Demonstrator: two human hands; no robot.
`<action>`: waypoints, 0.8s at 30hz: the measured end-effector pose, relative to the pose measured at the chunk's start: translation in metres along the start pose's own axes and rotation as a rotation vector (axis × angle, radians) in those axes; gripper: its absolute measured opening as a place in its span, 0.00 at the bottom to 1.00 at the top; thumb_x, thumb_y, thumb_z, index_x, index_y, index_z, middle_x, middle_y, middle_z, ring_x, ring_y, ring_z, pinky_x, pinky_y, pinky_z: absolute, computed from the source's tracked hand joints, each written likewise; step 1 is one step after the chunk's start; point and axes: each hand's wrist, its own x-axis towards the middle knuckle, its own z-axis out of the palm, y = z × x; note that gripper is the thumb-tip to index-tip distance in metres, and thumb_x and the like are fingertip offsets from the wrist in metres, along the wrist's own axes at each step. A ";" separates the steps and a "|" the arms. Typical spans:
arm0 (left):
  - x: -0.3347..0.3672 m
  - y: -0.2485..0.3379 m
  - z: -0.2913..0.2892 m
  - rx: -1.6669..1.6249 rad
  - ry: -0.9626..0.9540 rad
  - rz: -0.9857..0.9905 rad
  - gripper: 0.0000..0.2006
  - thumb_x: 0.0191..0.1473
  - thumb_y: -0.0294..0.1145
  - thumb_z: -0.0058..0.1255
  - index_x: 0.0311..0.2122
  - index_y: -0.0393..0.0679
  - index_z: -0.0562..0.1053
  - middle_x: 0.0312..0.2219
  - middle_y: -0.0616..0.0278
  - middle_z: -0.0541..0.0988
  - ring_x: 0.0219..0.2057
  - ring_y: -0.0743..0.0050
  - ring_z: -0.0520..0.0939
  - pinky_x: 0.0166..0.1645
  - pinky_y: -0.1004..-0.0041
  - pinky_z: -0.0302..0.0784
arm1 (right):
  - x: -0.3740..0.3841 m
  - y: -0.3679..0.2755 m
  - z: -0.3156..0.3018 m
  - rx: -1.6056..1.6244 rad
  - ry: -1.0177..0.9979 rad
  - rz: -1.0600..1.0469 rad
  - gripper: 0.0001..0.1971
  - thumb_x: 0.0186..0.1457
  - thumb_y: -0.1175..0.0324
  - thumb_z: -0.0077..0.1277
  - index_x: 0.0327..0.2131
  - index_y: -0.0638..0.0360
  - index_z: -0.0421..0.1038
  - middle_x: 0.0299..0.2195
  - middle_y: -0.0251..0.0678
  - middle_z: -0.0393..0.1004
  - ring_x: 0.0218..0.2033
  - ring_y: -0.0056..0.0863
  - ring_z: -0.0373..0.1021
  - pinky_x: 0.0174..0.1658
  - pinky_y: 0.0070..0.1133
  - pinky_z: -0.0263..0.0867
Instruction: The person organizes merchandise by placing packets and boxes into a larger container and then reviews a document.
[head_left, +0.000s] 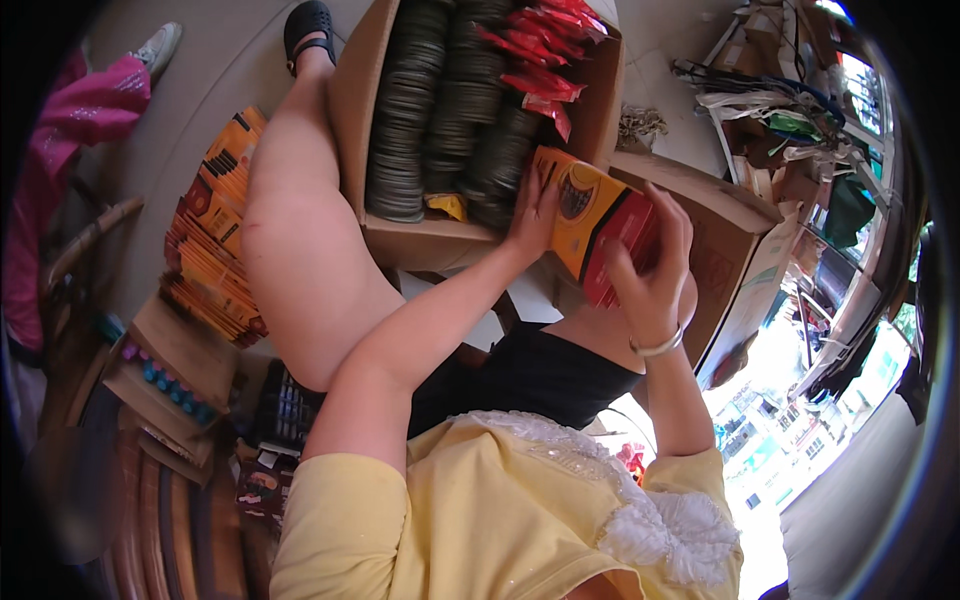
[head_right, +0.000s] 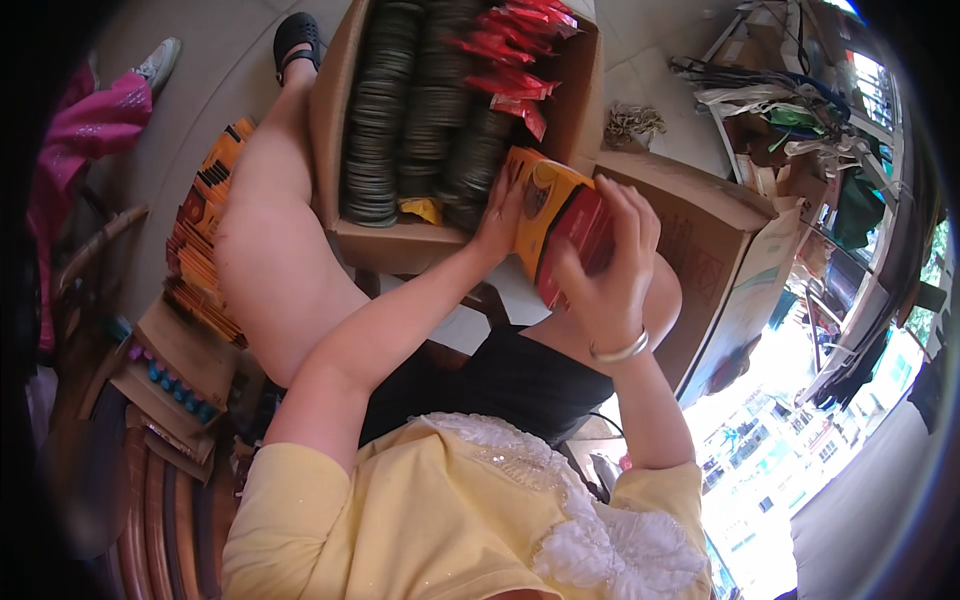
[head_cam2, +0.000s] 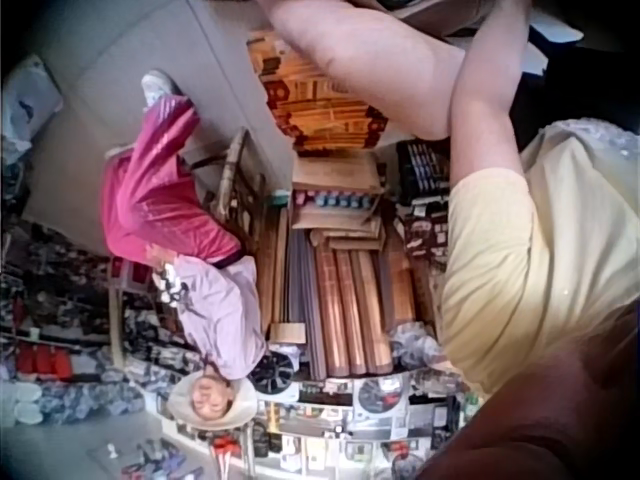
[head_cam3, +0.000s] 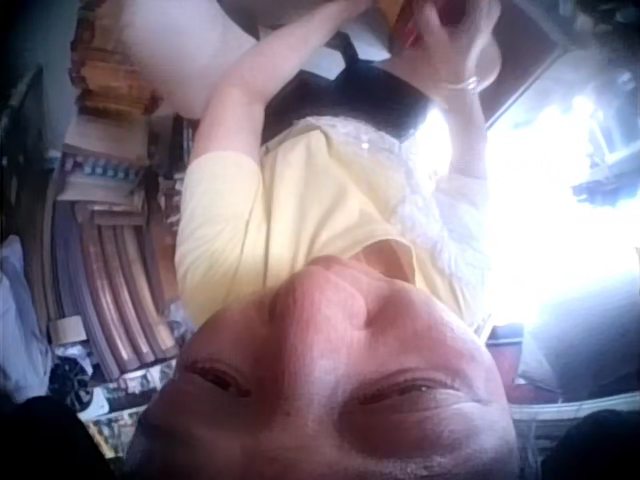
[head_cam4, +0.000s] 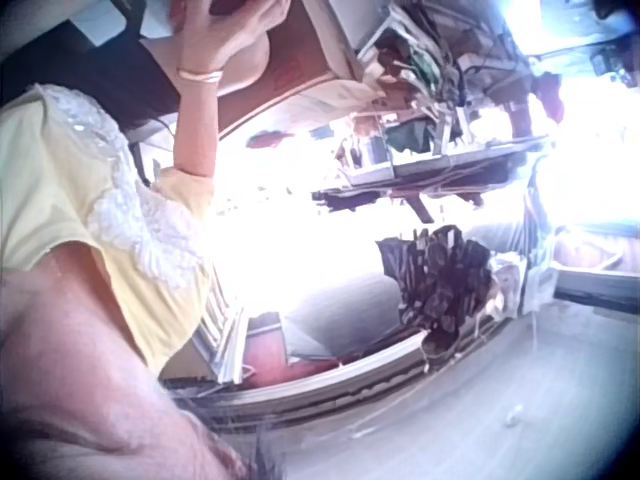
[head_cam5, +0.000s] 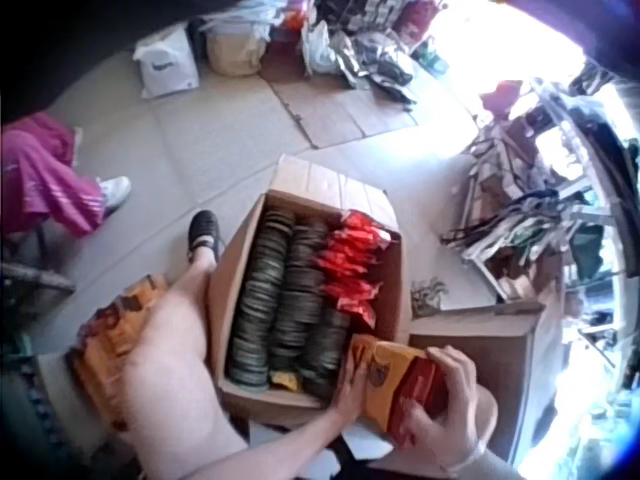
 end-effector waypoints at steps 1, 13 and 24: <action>-0.002 0.012 0.000 0.002 -0.014 -0.009 0.30 0.59 0.46 0.35 0.59 0.33 0.51 0.58 0.38 0.52 0.60 0.44 0.54 0.62 0.65 0.49 | 0.004 0.007 0.001 -0.007 0.016 0.010 0.29 0.36 0.72 0.52 0.48 0.61 0.63 0.45 0.45 0.66 0.49 0.43 0.60 0.53 0.31 0.56; -0.007 0.034 -0.015 0.373 0.058 0.026 0.18 0.56 0.30 0.38 0.51 0.37 0.65 0.45 0.44 0.68 0.47 0.46 0.70 0.52 0.63 0.65 | 0.014 0.076 0.098 -0.060 0.014 0.079 0.29 0.39 0.64 0.49 0.50 0.51 0.62 0.47 0.42 0.63 0.50 0.46 0.57 0.52 0.36 0.57; 0.001 0.050 -0.023 0.308 0.003 -0.156 0.20 0.51 0.27 0.41 0.52 0.41 0.66 0.47 0.47 0.69 0.48 0.48 0.71 0.53 0.65 0.65 | 0.015 0.101 0.147 -0.137 0.057 0.001 0.31 0.42 0.59 0.45 0.54 0.53 0.59 0.53 0.41 0.59 0.58 0.47 0.48 0.58 0.41 0.42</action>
